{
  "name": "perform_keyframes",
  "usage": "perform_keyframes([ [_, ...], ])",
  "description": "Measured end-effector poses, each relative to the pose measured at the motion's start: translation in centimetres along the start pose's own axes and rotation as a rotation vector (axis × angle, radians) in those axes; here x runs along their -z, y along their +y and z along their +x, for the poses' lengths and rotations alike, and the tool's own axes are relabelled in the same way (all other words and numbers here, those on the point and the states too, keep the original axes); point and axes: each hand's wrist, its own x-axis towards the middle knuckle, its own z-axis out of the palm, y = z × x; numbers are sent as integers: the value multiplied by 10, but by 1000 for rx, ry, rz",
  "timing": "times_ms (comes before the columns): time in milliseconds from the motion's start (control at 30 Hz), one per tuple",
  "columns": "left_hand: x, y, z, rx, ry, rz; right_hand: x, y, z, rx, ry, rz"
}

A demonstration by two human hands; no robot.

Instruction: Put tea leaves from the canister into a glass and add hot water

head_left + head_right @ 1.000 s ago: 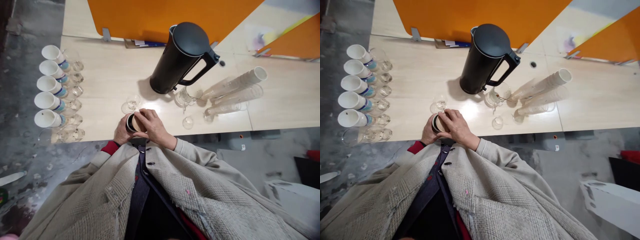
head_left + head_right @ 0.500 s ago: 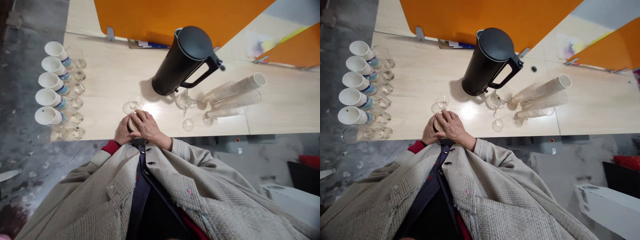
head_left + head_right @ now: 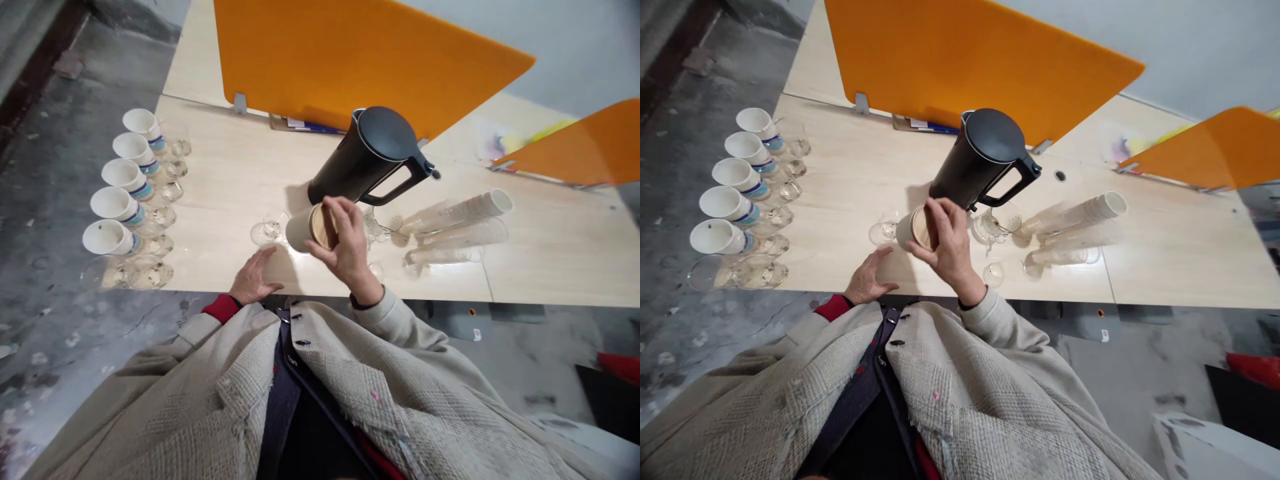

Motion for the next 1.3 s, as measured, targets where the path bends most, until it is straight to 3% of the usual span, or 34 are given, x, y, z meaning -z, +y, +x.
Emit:
perform_keyframes([
  [67,-1,-3,-1,5,-8,22,-1,12,32,-5,26,-53],
  [133,-2,-5,-3,-5,-7,30,-16,28,66,21,40,-66],
  [300,-3,-6,-6,-11,8,47,-84,64,133,24,-3,-63],
  [467,-2,-1,-7,3,20,67,-131,76,156,-46,-86,16],
  [733,0,2,-9,9,26,81,-153,79,168,-51,-202,37],
  [867,1,3,-9,19,23,70,-134,78,159,-7,-140,13],
  [1000,2,4,-8,27,47,59,-97,55,118,-16,4,34],
  [1133,3,4,-6,19,61,39,-85,29,70,61,-167,81],
  [1233,4,4,-4,4,79,24,-100,23,50,87,-316,95],
  [1300,5,4,-3,-17,96,13,-111,23,44,60,-349,113],
])
